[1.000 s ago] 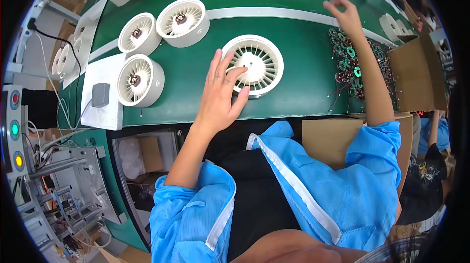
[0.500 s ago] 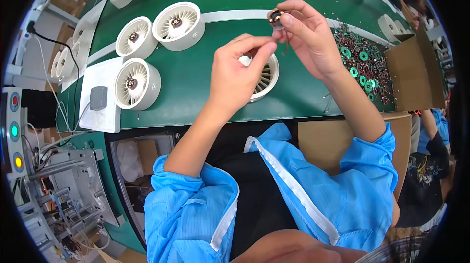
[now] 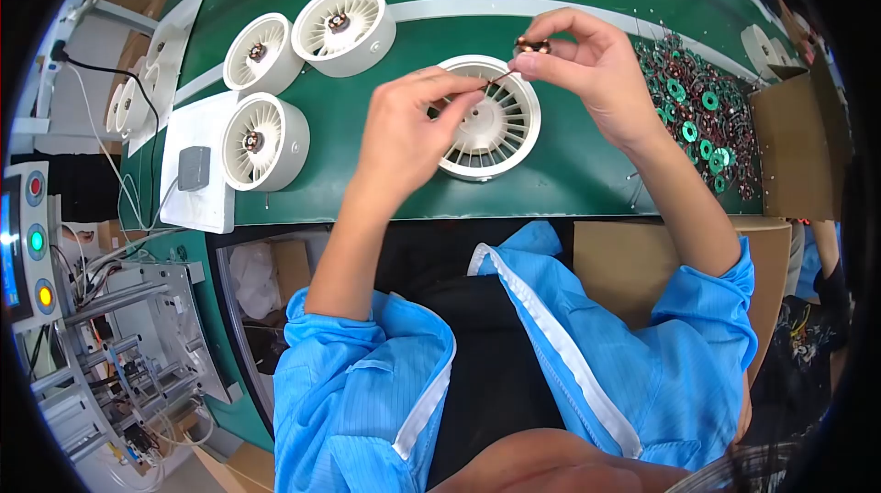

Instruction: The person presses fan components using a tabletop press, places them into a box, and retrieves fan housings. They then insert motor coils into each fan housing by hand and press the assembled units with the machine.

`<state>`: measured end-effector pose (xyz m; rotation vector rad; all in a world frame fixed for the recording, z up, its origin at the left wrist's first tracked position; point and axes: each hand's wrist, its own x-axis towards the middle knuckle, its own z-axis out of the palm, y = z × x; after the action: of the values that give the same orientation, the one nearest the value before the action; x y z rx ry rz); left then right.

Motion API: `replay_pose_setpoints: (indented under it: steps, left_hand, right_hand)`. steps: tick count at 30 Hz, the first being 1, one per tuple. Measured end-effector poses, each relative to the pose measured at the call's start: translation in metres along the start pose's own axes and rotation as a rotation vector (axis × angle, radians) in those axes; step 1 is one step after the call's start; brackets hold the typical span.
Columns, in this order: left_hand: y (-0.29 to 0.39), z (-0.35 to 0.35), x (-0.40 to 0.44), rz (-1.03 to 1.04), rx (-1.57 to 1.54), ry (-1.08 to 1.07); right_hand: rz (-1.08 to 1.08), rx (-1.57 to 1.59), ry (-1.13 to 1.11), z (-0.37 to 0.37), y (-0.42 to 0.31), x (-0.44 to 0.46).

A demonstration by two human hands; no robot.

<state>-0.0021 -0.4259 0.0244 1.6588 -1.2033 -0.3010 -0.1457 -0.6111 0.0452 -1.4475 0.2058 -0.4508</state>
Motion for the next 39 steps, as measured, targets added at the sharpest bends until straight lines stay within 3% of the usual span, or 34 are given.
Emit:
replay_pose_setpoints:
  steps: [4, 13, 16, 19, 22, 26, 32, 39]
  left_hand:
    - [-0.006, -0.011, 0.001, 0.117, 0.239, -0.045]
    - [-0.033, -0.002, -0.002, 0.132, 0.247, 0.031]
    - [-0.033, -0.005, -0.008, 0.043, 0.316, -0.073]
    - [-0.023, -0.012, -0.018, 0.333, 0.526, -0.018]
    - [-0.033, -0.011, -0.043, 0.056, 0.325, -0.106]
    - [-0.045, -0.004, -0.058, -0.002, 0.169, -0.126]
    - [-0.017, -0.004, -0.061, 0.172, 0.261, 0.023]
    - [-0.001, -0.010, -0.063, 0.225, 0.291, 0.138]
  right_hand:
    - [0.036, -0.077, -0.013, 0.004, 0.005, -0.001]
    - [0.162, -0.088, -0.058, 0.005, 0.013, 0.000]
    - [0.204, -0.107, -0.072, 0.004, 0.015, 0.000]
    - [0.087, -0.308, -0.107, 0.006, 0.017, -0.003]
    - [-0.076, -0.672, -0.186, 0.010, 0.012, -0.006]
    - [-0.146, -0.674, -0.198, 0.017, 0.020, -0.007]
    - [-0.366, -0.643, -0.272, 0.026, 0.022, -0.011]
    - [-0.545, -0.762, -0.156, 0.025, 0.023, -0.010]
